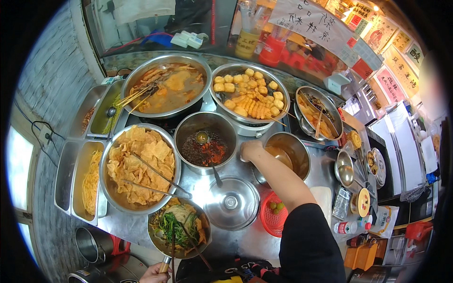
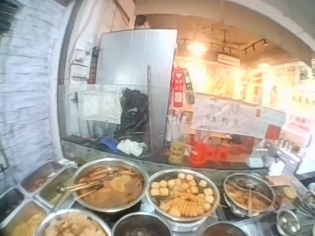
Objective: The person assembles a noodle dish in a small metal pan by adding various ingredients from containers, including greens, tofu skin, and sauces, then transfers the contents into a serving bowl. The person repeats the process to prepare a second dish, adding noodles and vegetables from a large pot.
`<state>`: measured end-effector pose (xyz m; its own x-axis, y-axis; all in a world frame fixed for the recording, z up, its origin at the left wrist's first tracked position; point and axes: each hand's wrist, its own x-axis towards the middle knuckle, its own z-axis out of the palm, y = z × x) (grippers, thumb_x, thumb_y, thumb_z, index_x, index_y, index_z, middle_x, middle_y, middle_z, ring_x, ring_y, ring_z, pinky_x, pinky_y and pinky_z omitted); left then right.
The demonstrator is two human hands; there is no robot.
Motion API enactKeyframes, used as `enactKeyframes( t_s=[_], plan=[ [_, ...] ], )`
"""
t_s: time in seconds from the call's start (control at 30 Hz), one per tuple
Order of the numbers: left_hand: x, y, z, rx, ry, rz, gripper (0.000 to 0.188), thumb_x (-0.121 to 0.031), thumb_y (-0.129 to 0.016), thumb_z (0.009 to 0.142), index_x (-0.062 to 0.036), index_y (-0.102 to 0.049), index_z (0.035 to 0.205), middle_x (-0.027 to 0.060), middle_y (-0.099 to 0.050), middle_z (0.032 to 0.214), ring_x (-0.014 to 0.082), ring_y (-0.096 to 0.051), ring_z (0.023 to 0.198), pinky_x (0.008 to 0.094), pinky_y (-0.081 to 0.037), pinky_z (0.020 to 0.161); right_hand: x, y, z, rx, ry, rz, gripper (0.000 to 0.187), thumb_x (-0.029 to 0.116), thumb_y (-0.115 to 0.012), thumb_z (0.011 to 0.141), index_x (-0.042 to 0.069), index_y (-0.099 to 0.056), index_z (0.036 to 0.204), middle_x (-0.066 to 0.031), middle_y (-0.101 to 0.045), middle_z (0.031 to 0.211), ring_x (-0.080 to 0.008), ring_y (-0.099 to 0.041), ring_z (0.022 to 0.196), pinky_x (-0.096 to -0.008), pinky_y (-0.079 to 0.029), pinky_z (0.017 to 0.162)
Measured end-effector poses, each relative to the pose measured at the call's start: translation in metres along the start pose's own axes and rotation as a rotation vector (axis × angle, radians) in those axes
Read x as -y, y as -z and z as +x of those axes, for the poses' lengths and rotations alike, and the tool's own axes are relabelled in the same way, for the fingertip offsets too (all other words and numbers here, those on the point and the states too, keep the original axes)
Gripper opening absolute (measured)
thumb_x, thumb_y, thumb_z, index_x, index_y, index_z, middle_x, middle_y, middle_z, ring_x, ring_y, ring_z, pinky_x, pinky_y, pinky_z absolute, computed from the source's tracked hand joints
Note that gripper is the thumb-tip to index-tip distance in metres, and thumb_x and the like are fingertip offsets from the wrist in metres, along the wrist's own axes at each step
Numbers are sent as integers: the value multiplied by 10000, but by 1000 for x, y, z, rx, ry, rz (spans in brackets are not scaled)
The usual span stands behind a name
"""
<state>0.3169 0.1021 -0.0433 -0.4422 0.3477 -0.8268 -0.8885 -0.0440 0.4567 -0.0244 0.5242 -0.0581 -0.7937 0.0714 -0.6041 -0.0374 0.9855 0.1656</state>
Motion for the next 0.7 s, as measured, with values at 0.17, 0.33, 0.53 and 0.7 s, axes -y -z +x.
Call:
enactKeyframes(
  t_s=[0.17, 0.33, 0.53, 0.7],
  plan=[
    [-1, -1, 0, 11, -18, 18, 275, 96, -500, 652, -11, -519, 904, 42, -485, 564, 123, -460, 365, 250, -376, 321, -16, -1, 16, -43, -125, 58, 290, 125, -631, 690, 33, -694, 957, -147, -665, 1042, -272, -643, 990, -373, -514, 790],
    [7, 4, 4, 48, -35, 0, 277, 98, -506, 674, 1, -513, 933, 48, -503, 593, 122, -474, 372, 253, -382, 323, -21, 6, 18, -67, -164, 174, 332, 170, -633, 742, -6, -669, 1021, -169, -645, 1091, -281, -618, 1042, -361, -500, 842],
    [9, 7, 4, 76, -48, 28, 240, 40, -545, 728, -9, -520, 962, 36, -523, 633, 110, -487, 394, 240, -390, 362, -32, 8, 17, -132, -102, 146, 365, 198, -648, 735, 1, -660, 1042, -183, -624, 1121, -291, -597, 1068, -354, -485, 889],
    [12, 15, 7, 101, 19, 50, 247, 38, -543, 728, -16, -517, 968, 22, -516, 621, 105, -486, 396, 240, -389, 362, -31, 16, 15, -114, -71, 141, 373, 219, -616, 747, -17, -649, 1035, -190, -620, 1120, -289, -597, 1062, -365, -487, 876]
  ],
)
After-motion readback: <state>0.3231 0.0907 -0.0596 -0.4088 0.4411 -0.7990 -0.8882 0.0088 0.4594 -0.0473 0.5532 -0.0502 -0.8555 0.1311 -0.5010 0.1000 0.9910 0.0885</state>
